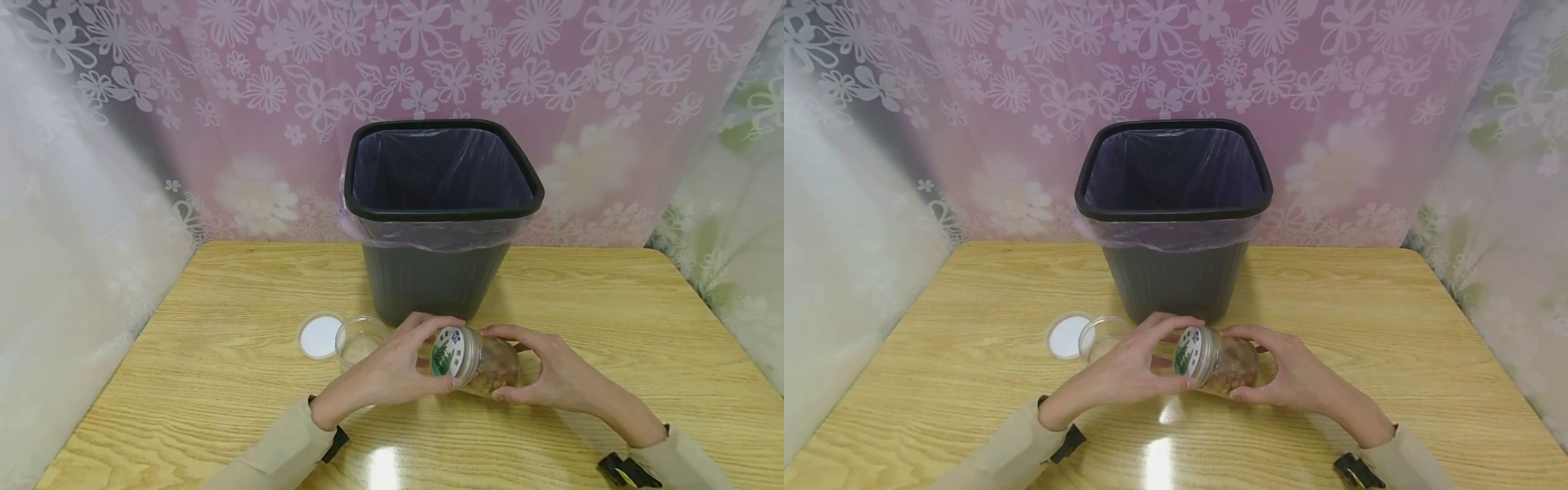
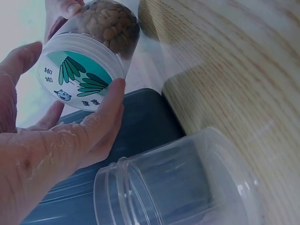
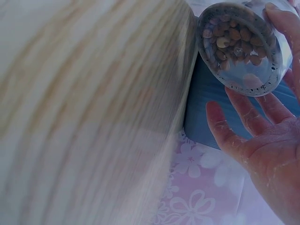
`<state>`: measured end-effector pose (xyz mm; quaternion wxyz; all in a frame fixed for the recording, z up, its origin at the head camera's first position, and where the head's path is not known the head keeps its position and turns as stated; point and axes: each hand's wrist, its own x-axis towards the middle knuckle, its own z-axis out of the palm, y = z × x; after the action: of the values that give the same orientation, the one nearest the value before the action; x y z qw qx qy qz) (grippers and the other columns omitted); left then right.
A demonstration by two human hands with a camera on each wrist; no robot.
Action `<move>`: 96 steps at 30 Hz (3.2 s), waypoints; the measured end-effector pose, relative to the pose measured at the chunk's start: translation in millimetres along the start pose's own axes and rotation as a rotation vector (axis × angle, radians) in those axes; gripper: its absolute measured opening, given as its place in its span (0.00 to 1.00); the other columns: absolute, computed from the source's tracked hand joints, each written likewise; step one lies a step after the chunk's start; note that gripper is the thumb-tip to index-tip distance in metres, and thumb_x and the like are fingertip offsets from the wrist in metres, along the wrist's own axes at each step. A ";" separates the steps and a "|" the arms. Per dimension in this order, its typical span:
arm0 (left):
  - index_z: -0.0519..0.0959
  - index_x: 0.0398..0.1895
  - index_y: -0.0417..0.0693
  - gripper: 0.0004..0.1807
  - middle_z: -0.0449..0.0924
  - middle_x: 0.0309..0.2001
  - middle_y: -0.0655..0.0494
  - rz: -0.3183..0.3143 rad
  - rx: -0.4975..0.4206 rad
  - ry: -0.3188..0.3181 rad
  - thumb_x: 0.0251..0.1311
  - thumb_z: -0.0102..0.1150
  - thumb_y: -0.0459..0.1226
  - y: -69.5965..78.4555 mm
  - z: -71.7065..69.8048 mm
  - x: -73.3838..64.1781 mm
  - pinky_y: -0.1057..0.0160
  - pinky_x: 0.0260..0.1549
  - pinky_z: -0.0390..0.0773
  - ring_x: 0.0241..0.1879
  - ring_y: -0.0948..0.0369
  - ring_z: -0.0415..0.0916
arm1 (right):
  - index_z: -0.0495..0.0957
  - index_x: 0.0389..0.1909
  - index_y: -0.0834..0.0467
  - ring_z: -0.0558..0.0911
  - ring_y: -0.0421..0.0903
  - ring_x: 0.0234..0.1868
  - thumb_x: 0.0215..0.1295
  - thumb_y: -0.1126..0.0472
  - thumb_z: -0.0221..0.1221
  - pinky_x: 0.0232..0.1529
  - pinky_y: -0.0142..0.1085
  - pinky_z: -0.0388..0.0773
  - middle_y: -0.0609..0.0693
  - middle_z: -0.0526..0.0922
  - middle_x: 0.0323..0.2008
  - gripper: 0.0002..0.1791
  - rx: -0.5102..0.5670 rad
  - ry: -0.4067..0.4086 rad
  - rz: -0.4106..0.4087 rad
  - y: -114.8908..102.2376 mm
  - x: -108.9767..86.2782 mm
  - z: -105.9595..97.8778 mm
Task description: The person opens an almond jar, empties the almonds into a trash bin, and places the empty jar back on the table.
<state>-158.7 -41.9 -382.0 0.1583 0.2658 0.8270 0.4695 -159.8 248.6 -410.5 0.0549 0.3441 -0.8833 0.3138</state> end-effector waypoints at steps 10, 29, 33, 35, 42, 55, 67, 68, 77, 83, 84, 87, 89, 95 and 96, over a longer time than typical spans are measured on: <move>0.65 0.73 0.75 0.46 0.59 0.74 0.61 0.093 0.068 -0.049 0.51 0.75 0.37 0.5 -3.2 0.1 0.59 0.57 0.82 0.67 0.59 0.68 | 0.73 0.68 0.44 0.83 0.39 0.55 0.48 0.52 0.80 0.47 0.37 0.85 0.45 0.84 0.59 0.44 0.012 -0.008 0.005 -0.5 -0.4 -0.4; 0.66 0.72 0.73 0.44 0.58 0.74 0.64 0.136 0.047 -0.061 0.53 0.73 0.34 -2.7 -2.3 1.8 0.57 0.59 0.80 0.68 0.61 0.67 | 0.73 0.68 0.45 0.83 0.38 0.54 0.48 0.53 0.80 0.48 0.37 0.84 0.45 0.84 0.59 0.44 0.011 -0.006 -0.019 -0.5 0.1 -0.9; 0.66 0.72 0.73 0.44 0.59 0.73 0.64 0.132 0.046 -0.061 0.53 0.73 0.34 -2.5 -2.6 1.8 0.57 0.58 0.80 0.67 0.61 0.67 | 0.73 0.68 0.45 0.83 0.39 0.55 0.48 0.53 0.80 0.48 0.37 0.84 0.45 0.84 0.59 0.44 0.006 -0.004 -0.022 -0.5 0.2 -0.7; 0.66 0.72 0.74 0.44 0.59 0.73 0.64 0.129 0.045 -0.061 0.53 0.73 0.34 -2.2 -2.8 1.8 0.57 0.58 0.81 0.67 0.61 0.67 | 0.73 0.68 0.45 0.83 0.39 0.54 0.47 0.53 0.81 0.48 0.37 0.84 0.45 0.84 0.59 0.44 0.003 -0.003 -0.023 -0.6 0.0 -0.6; 0.66 0.72 0.73 0.43 0.59 0.73 0.64 0.121 0.044 -0.063 0.55 0.72 0.35 -1.9 -2.8 1.6 0.57 0.58 0.81 0.67 0.61 0.67 | 0.73 0.68 0.45 0.83 0.38 0.55 0.47 0.54 0.81 0.47 0.37 0.84 0.45 0.84 0.59 0.44 0.012 -0.002 -0.025 -0.3 0.3 -0.3; 0.67 0.71 0.77 0.41 0.63 0.70 0.59 0.037 0.002 -0.037 0.56 0.74 0.42 -2.0 -0.7 1.8 0.63 0.54 0.83 0.65 0.59 0.69 | 0.73 0.68 0.45 0.83 0.38 0.54 0.48 0.53 0.80 0.48 0.37 0.84 0.45 0.84 0.59 0.44 0.013 -0.007 -0.016 -0.4 0.3 -0.1; 0.68 0.71 0.74 0.40 0.64 0.69 0.55 -0.015 -0.077 -0.020 0.56 0.75 0.42 0.0 1.4 1.9 0.68 0.48 0.84 0.62 0.55 0.70 | 0.73 0.68 0.46 0.83 0.38 0.54 0.47 0.54 0.81 0.48 0.37 0.85 0.45 0.84 0.59 0.44 0.016 0.001 -0.040 0.0 1.1 -0.2; 0.68 0.71 0.74 0.40 0.64 0.69 0.55 -0.017 -0.082 -0.018 0.56 0.75 0.42 0.1 1.6 1.9 0.68 0.48 0.84 0.62 0.55 0.70 | 0.73 0.68 0.46 0.83 0.38 0.54 0.47 0.54 0.81 0.48 0.37 0.85 0.45 0.84 0.59 0.44 0.017 -0.001 -0.039 -0.1 1.1 -0.3; 0.67 0.74 0.69 0.41 0.64 0.70 0.55 -0.036 -0.070 -0.006 0.57 0.75 0.44 1.5 2.6 1.3 0.67 0.46 0.85 0.62 0.53 0.70 | 0.73 0.68 0.44 0.83 0.38 0.54 0.48 0.53 0.80 0.49 0.37 0.84 0.44 0.84 0.59 0.44 0.013 -0.003 -0.022 -1.5 1.2 -0.3; 0.66 0.74 0.72 0.43 0.63 0.71 0.56 -0.027 -0.062 -0.005 0.55 0.76 0.43 1.8 2.5 0.9 0.68 0.50 0.83 0.64 0.56 0.69 | 0.73 0.68 0.44 0.83 0.39 0.54 0.49 0.53 0.80 0.49 0.37 0.84 0.44 0.84 0.59 0.43 0.021 -0.011 -0.013 -1.2 1.1 0.4; 0.66 0.74 0.72 0.43 0.63 0.71 0.56 -0.018 -0.054 -0.005 0.55 0.76 0.42 1.8 2.3 0.8 0.67 0.51 0.83 0.64 0.57 0.68 | 0.73 0.68 0.44 0.83 0.39 0.54 0.49 0.53 0.80 0.48 0.37 0.84 0.44 0.84 0.59 0.43 0.022 -0.010 -0.014 -1.1 1.1 0.4; 0.65 0.74 0.73 0.45 0.62 0.72 0.58 0.018 0.001 -0.007 0.54 0.76 0.42 1.2 1.2 0.0 0.64 0.54 0.82 0.65 0.59 0.68 | 0.73 0.68 0.44 0.83 0.38 0.55 0.48 0.53 0.80 0.48 0.37 0.84 0.44 0.84 0.59 0.43 0.022 -0.008 -0.012 -0.7 0.8 0.3; 0.64 0.75 0.73 0.46 0.60 0.73 0.59 0.051 0.055 -0.008 0.54 0.76 0.42 0.9 0.2 -0.3 0.61 0.55 0.81 0.65 0.59 0.68 | 0.73 0.68 0.44 0.83 0.38 0.55 0.48 0.53 0.80 0.48 0.37 0.84 0.44 0.84 0.59 0.43 0.021 -0.007 -0.012 -0.8 0.6 0.1; 0.64 0.75 0.70 0.47 0.58 0.75 0.57 0.125 0.122 -0.026 0.53 0.75 0.38 -0.4 -1.2 -0.8 0.57 0.58 0.80 0.68 0.58 0.67 | 0.73 0.68 0.45 0.83 0.39 0.55 0.48 0.53 0.81 0.48 0.37 0.84 0.45 0.84 0.59 0.44 0.019 -0.002 -0.018 -0.4 0.4 0.3; 0.64 0.75 0.70 0.47 0.58 0.76 0.56 0.130 0.125 -0.028 0.53 0.75 0.38 -0.5 -1.3 -0.8 0.57 0.59 0.80 0.69 0.58 0.67 | 0.73 0.68 0.45 0.83 0.39 0.55 0.48 0.53 0.81 0.48 0.37 0.84 0.45 0.84 0.59 0.44 0.019 -0.002 -0.018 -0.3 0.4 0.4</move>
<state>-158.8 -43.5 -381.8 0.1222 0.3349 0.8333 0.4225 -159.9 247.9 -410.5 0.0533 0.3528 -0.8772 0.3212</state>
